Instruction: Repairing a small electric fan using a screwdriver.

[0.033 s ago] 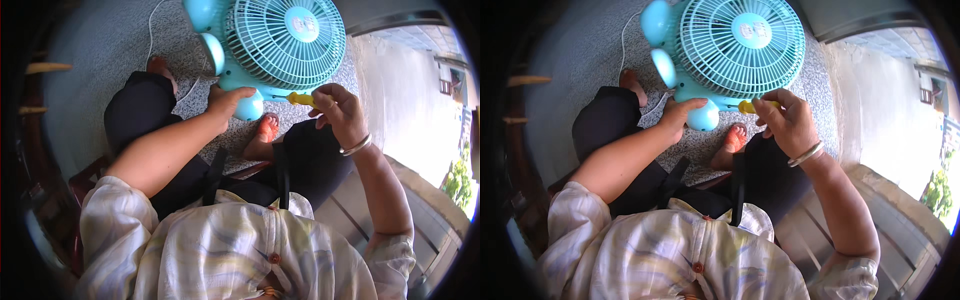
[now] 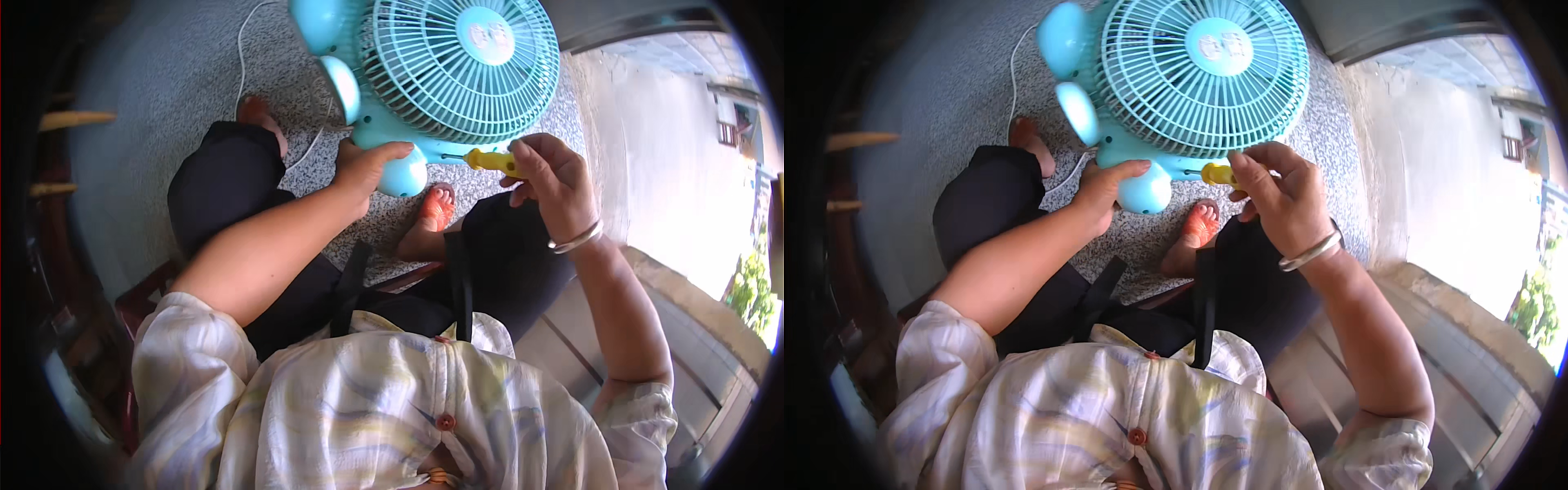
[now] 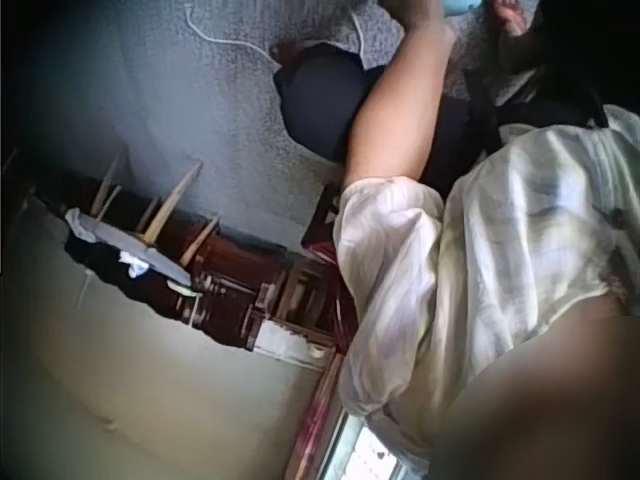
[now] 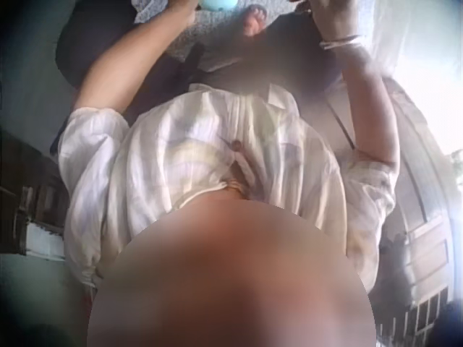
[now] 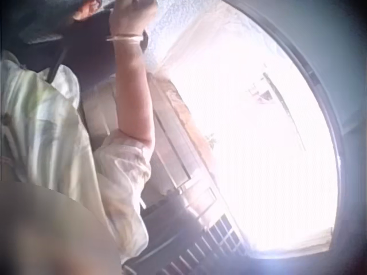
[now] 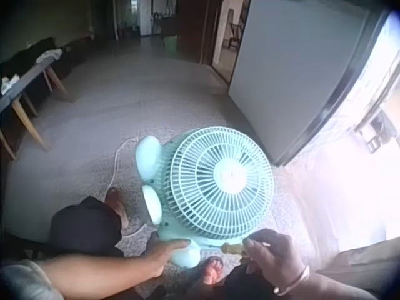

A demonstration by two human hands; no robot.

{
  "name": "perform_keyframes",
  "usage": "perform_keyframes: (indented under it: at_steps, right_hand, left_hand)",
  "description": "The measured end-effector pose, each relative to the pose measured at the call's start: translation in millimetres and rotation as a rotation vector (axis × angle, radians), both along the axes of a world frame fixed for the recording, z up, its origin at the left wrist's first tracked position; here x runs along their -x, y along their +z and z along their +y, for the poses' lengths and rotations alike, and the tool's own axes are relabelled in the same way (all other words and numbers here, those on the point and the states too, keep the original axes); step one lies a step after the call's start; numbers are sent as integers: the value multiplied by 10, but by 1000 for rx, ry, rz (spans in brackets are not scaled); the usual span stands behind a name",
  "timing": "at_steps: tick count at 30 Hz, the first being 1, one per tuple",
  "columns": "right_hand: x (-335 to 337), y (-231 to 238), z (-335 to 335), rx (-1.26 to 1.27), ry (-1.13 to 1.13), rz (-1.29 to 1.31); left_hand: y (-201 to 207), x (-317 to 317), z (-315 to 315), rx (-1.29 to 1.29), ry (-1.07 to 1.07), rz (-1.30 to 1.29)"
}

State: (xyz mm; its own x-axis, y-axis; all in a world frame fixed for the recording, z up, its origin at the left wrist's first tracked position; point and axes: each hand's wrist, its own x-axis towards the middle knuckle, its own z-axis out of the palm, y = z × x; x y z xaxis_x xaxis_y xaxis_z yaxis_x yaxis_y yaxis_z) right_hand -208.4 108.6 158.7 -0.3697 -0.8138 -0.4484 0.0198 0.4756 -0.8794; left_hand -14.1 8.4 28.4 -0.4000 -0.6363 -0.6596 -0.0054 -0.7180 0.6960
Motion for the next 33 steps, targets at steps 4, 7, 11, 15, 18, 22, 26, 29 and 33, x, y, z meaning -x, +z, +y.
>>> perform_keyframes:
  at_steps: [4,7,11,15,18,22,26,29,33]
  right_hand:
    - [-6,-136,171,267,149,475]
    - [-51,-142,183,423,121,540]
    - [-187,-394,205,530,-190,123]
    - [-218,-415,218,469,-215,136]
    - [11,-279,218,573,184,513]
    - [-18,-227,212,482,-3,269]
    - [-91,-354,257,453,-34,478]
    - [-64,-334,247,482,-68,393]
    - [34,-296,248,552,-7,365]
  left_hand:
    - [28,25,-24,-2,-90,-40]
    - [89,23,-17,-21,-100,-33]
    - [67,45,-4,-73,-119,-19]
    - [93,38,-10,-106,-121,-60]
    - [41,20,-12,-83,-117,-28]
    - [66,15,-15,-127,-113,-74]
    - [78,41,-18,-119,-123,-17]
    - [82,45,-21,-125,-92,-40]
    - [70,11,-17,-106,-45,-59]
